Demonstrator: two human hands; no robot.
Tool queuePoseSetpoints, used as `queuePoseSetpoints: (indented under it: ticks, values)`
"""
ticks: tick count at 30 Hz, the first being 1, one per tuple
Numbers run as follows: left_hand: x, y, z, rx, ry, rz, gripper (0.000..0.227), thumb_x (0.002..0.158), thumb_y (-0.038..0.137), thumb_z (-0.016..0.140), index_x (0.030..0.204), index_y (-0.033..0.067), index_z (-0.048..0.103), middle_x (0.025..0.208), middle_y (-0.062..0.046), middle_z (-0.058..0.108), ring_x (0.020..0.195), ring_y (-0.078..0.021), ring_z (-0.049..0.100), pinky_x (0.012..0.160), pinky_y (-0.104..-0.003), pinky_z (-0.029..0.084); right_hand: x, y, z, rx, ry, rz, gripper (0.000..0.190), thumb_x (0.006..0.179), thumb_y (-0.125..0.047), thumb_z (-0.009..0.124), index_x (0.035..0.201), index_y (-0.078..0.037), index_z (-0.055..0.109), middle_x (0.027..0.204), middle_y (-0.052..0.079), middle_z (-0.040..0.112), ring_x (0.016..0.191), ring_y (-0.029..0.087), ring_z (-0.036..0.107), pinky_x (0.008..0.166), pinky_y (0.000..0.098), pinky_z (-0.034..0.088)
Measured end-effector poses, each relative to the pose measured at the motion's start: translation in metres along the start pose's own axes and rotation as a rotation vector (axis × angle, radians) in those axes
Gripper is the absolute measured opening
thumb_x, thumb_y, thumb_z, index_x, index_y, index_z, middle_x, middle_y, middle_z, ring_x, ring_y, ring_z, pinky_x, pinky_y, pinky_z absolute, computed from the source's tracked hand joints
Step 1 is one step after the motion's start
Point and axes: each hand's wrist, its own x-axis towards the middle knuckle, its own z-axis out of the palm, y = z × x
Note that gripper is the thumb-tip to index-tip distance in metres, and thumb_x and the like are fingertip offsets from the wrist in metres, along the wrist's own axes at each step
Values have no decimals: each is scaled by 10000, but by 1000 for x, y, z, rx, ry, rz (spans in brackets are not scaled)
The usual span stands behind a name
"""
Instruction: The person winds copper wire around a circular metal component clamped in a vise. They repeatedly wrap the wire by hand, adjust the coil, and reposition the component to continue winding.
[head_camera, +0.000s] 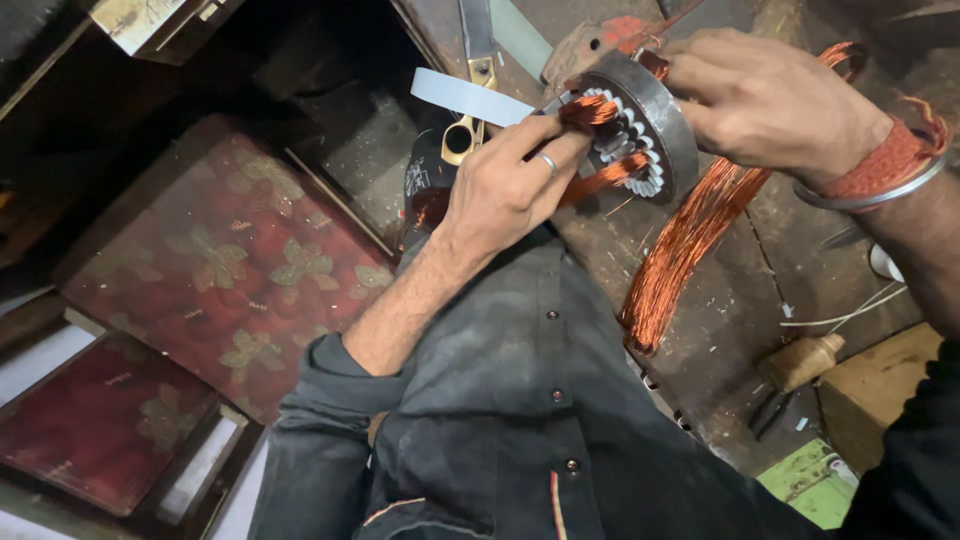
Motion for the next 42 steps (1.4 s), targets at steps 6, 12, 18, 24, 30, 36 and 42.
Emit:
queuePoseSetpoints:
  ticks: [6, 12, 18, 24, 30, 36, 42]
  values:
    - [0, 0, 3, 51, 3, 23, 277, 916, 50, 785, 1177, 76, 697, 1090, -72, 667, 966, -266, 692, 819, -366, 576, -1, 1, 0, -118, -74, -26, 159, 701, -99, 656, 831, -12, 627, 986, 85, 621, 977, 272, 631, 836, 364, 542]
    - [0, 1, 6, 25, 51, -24, 249, 919, 57, 789, 1150, 67, 697, 1060, -69, 659, 927, -266, 693, 782, -360, 582, 0, 13, 5, 99, -15, -12, 347, 733, -105, 710, 1056, 19, 673, 991, 129, 618, 939, 322, 642, 809, 405, 542]
    - [0, -2, 3, 88, 35, 39, 244, 910, 64, 782, 1133, 56, 683, 1059, -75, 650, 904, -263, 697, 738, -354, 575, -4, 12, 8, 142, 28, -40, 371, 678, -125, 725, 1010, 21, 647, 987, 139, 627, 908, 333, 645, 777, 416, 538]
    - [2, -4, 5, 119, 20, 75, 229, 938, 86, 796, 1140, 62, 689, 1038, -62, 629, 876, -239, 685, 714, -345, 564, -7, 20, 15, 75, -45, -73, 262, 729, -90, 733, 950, 0, 624, 956, 120, 624, 882, 322, 641, 778, 425, 537]
    - [0, -9, 1, 124, -45, 113, 280, 899, 57, 750, 1172, 75, 691, 1071, -52, 626, 915, -228, 692, 751, -335, 581, -9, 20, 11, 126, 12, -103, 367, 714, -130, 708, 1034, 32, 633, 978, 149, 626, 892, 333, 644, 771, 415, 534]
    - [1, -11, -6, 112, -22, 188, 287, 919, 71, 773, 1197, 59, 700, 1058, -47, 626, 898, -211, 666, 746, -334, 564, -6, 14, 10, 179, 14, -72, 413, 707, -130, 723, 1067, 39, 614, 1020, 164, 627, 917, 351, 646, 783, 428, 533]
    - [5, -12, -9, 173, -25, 259, 337, 860, 59, 758, 1195, 46, 727, 1063, -45, 658, 852, -192, 665, 720, -310, 549, -4, 13, 13, 227, -32, 10, 464, 711, -163, 757, 1116, 35, 650, 1034, 162, 629, 932, 345, 651, 788, 429, 541]
